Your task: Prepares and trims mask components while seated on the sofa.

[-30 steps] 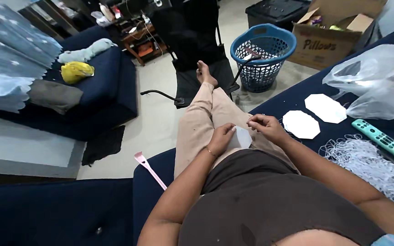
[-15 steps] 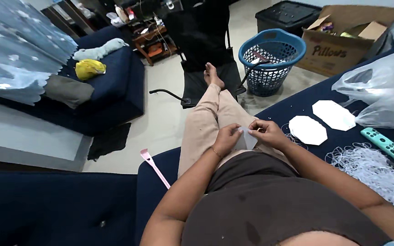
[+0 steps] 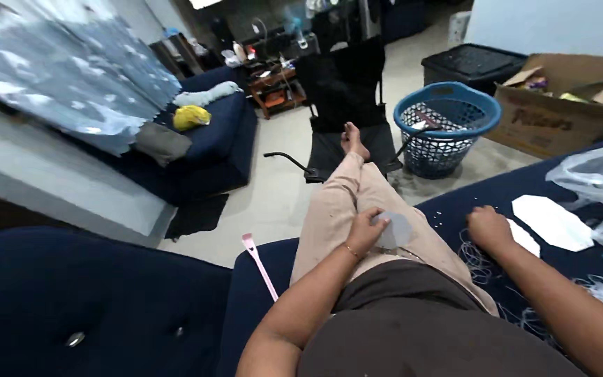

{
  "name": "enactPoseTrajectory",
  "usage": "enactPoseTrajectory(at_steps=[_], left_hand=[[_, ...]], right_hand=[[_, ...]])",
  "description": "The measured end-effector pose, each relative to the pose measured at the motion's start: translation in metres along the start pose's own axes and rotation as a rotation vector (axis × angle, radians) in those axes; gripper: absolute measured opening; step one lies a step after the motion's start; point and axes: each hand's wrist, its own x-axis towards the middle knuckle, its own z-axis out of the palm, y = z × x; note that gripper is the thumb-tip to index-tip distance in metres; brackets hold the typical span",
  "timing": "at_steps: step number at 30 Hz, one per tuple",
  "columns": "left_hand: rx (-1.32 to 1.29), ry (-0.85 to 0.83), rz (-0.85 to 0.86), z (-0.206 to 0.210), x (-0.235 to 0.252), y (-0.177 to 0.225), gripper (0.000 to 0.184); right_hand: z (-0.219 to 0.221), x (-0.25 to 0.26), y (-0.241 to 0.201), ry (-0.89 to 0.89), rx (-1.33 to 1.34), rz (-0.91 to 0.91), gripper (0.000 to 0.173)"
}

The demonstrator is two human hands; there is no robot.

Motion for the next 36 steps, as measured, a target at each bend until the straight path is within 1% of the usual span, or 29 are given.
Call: enactPoseTrajectory(at_steps=[2,6,10,14,18,21,24,26,28,30,33,36], left_hand=[[0.007,-0.007,-0.01,0.0,-0.001,0.001,0.025],[-0.021,0.017,-0.015,0.0,-0.002,0.0,0.024],[-0.04,0.065,-0.019,-0.001,-0.001,-0.001,0.024],[-0.057,0.097,-0.066,-0.003,-0.002,0.004,0.025],[-0.056,0.113,-0.11,0.0,-0.009,-0.005,0.022],[-0.047,0.12,-0.09,-0.003,-0.009,-0.015,0.02],[-0.056,0.136,-0.091,-0.005,-0.008,-0.018,0.02],[-0.062,0.148,-0.089,-0.005,-0.008,-0.019,0.019],[-0.062,0.155,-0.075,-0.005,-0.008,-0.023,0.018],[-0.062,0.149,-0.068,-0.004,-0.007,-0.025,0.017],[-0.07,0.142,-0.077,-0.006,-0.006,-0.024,0.018],[-0.072,0.153,-0.072,-0.007,-0.007,-0.023,0.017]], right_hand=[[0.003,0.001,-0.001,-0.024,-0.038,0.017,0.015],[0.009,0.003,0.006,-0.027,-0.092,-0.027,0.018],[0.008,0.003,0.015,-0.025,-0.074,-0.041,0.023],[-0.001,-0.001,0.022,0.028,0.099,-0.092,0.018],[-0.017,-0.003,0.028,0.002,0.27,-0.035,0.023],[-0.021,-0.002,0.043,0.003,0.352,-0.025,0.018],[-0.022,-0.009,0.056,-0.032,0.4,-0.14,0.018],[-0.021,-0.019,0.056,-0.076,0.383,-0.218,0.021],[-0.018,-0.031,0.051,-0.1,0.322,-0.252,0.021],[-0.012,-0.038,0.044,-0.091,0.261,-0.25,0.021],[-0.004,-0.037,0.032,-0.083,0.152,-0.226,0.024],[0.001,-0.033,0.02,-0.085,0.006,-0.208,0.015]])
